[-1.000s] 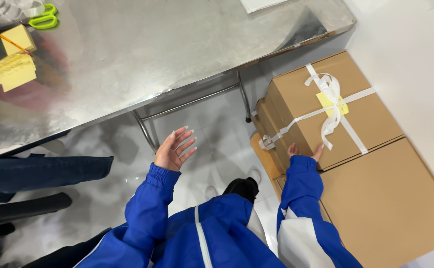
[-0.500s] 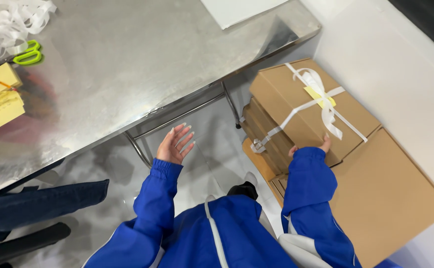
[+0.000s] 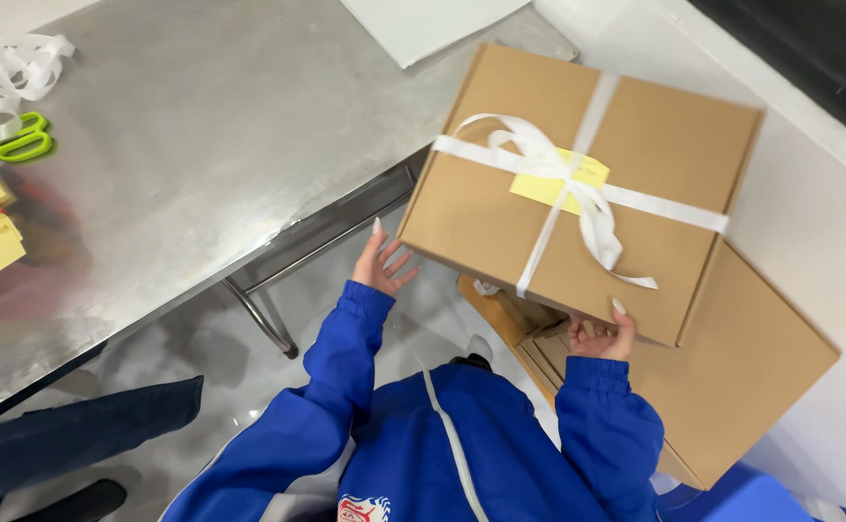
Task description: The person removes a white ribbon from a cardboard box and opens it to reveal a brown garment wrapped in plastic. They take the garment out, place it on a metal hanger, and hang it on a clothing rack. The person then folds the plastic wrap and places it on the table before closing the empty box.
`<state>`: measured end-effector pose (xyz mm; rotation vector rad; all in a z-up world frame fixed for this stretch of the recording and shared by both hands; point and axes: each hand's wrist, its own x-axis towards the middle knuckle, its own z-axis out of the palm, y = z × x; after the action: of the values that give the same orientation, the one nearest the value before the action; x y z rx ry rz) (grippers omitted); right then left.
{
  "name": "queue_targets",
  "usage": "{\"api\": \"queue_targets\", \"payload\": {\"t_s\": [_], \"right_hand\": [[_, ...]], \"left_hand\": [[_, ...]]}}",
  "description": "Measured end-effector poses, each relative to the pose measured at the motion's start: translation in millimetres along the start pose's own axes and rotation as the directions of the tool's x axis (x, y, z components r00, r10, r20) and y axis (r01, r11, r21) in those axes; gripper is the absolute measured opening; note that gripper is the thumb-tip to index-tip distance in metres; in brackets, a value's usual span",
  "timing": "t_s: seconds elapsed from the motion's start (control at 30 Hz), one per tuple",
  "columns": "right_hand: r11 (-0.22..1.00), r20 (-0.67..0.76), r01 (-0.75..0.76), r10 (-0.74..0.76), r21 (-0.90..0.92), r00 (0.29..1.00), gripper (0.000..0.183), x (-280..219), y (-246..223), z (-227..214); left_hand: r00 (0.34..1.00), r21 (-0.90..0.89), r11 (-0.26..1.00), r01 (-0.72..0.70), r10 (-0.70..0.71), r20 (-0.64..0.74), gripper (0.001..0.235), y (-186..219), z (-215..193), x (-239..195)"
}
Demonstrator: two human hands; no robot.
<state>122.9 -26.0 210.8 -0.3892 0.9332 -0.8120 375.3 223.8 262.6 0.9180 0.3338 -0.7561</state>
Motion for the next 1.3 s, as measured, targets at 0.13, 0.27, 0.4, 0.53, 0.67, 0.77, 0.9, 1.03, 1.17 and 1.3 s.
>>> {"api": "queue_targets", "payload": {"t_s": [0.13, 0.27, 0.4, 0.53, 0.67, 0.77, 0.9, 1.03, 1.17, 1.3], "right_hand": [[0.999, 0.121, 0.031, -0.029, -0.012, 0.992, 0.067, 19.5, 15.6, 10.3], [0.992, 0.192, -0.060, 0.080, -0.108, 0.978, 0.065, -29.2, 27.4, 87.7], [0.942, 0.225, -0.176, 0.244, -0.285, 0.943, 0.066, -45.1, 54.6, 152.4], [0.865, 0.249, -0.257, 0.388, -0.430, 0.887, 0.075, -25.0, 109.9, 198.5], [0.762, 0.212, -0.360, 0.536, -0.539, 0.818, 0.080, -28.9, 169.9, 258.1], [0.689, 0.186, -0.411, 0.617, -0.596, 0.764, 0.087, -26.6, 210.3, 306.7], [0.578, 0.138, -0.439, 0.698, -0.688, 0.703, 0.098, -17.7, 245.5, 372.5], [0.497, 0.092, -0.463, 0.748, -0.734, 0.658, 0.109, 19.7, 286.4, 419.3], [0.471, 0.044, -0.490, 0.752, -0.734, 0.657, 0.114, 39.1, 299.5, 458.6], [0.468, 0.035, -0.506, 0.758, -0.725, 0.651, 0.120, 52.3, 310.4, 496.3]], "left_hand": [[0.996, 0.036, 0.998, -0.051, 0.054, -0.067, 0.110, -8.1, -33.9, 23.8], [0.987, -0.045, 0.998, -0.047, 0.039, -0.158, 0.116, 21.3, -48.6, -13.6], [0.956, -0.194, 0.968, -0.161, 0.104, -0.276, 0.102, 42.7, -99.2, -6.9], [0.878, -0.250, 0.918, -0.307, 0.172, -0.447, 0.103, 70.4, -128.8, -22.3], [0.759, -0.258, 0.859, -0.442, 0.205, -0.618, 0.100, 105.9, -165.9, -25.5], [0.683, -0.261, 0.825, -0.502, 0.192, -0.705, 0.097, 137.2, -186.1, -12.1], [0.637, -0.318, 0.787, -0.529, 0.121, -0.762, 0.104, 180.2, -200.1, 19.3], [0.615, -0.398, 0.727, -0.560, 0.043, -0.787, 0.109, 219.7, -197.8, 48.9], [0.613, -0.340, 0.797, -0.500, 0.048, -0.789, 0.110, 253.4, -190.4, 82.9], [0.618, -0.337, 0.808, -0.483, 0.041, -0.785, 0.111, 279.4, -193.6, 130.2]]}}
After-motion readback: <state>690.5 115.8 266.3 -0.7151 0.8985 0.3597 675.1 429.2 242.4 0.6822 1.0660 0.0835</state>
